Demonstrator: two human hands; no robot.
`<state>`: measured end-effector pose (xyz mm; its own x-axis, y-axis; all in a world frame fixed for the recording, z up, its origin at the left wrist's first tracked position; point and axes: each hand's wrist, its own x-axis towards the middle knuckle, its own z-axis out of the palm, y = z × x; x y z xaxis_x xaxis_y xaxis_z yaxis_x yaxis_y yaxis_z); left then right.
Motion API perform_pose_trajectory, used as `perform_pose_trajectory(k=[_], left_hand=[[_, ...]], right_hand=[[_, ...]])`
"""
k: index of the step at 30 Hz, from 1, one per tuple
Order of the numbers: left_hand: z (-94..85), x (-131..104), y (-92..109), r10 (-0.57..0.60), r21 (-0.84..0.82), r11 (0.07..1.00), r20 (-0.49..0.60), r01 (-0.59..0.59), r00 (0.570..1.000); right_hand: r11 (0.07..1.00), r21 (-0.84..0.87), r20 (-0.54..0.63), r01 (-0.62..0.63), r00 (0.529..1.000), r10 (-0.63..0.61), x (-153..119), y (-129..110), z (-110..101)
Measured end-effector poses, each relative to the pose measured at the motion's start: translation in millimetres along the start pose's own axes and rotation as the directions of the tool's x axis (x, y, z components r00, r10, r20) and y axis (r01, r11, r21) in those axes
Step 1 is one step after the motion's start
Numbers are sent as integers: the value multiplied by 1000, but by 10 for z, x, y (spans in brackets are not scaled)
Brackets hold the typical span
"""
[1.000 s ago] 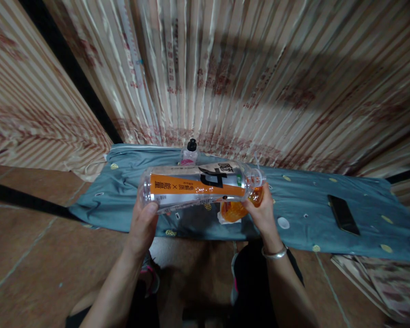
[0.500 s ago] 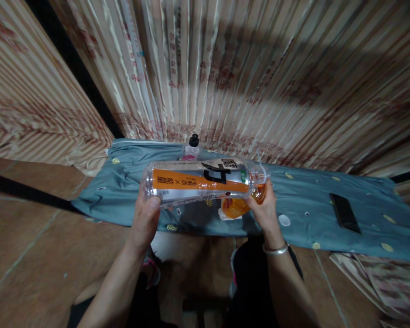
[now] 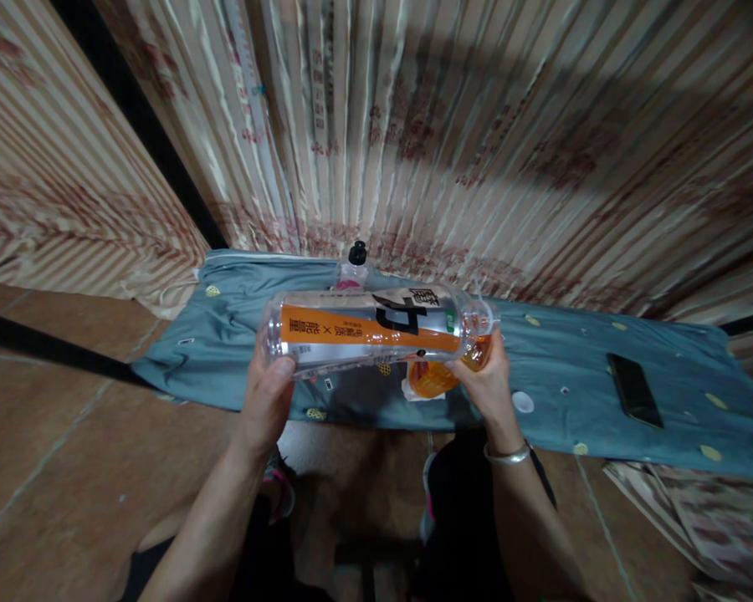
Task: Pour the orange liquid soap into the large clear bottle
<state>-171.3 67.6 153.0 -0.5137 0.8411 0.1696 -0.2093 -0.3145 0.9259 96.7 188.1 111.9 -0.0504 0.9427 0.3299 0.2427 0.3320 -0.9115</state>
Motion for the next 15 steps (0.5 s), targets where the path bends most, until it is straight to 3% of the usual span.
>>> perform_pose_trajectory(k=[11,15], left_hand=[[-92,5,-67,-14,20,1000,53,13,999],[-72,9,-41,-16,7,1000,16,16,1000]], right_hand=[[1000,-12,-40,-4,999,3,10,53,11],[1000,-2,-29,6,1000,-6,9,73,15]])
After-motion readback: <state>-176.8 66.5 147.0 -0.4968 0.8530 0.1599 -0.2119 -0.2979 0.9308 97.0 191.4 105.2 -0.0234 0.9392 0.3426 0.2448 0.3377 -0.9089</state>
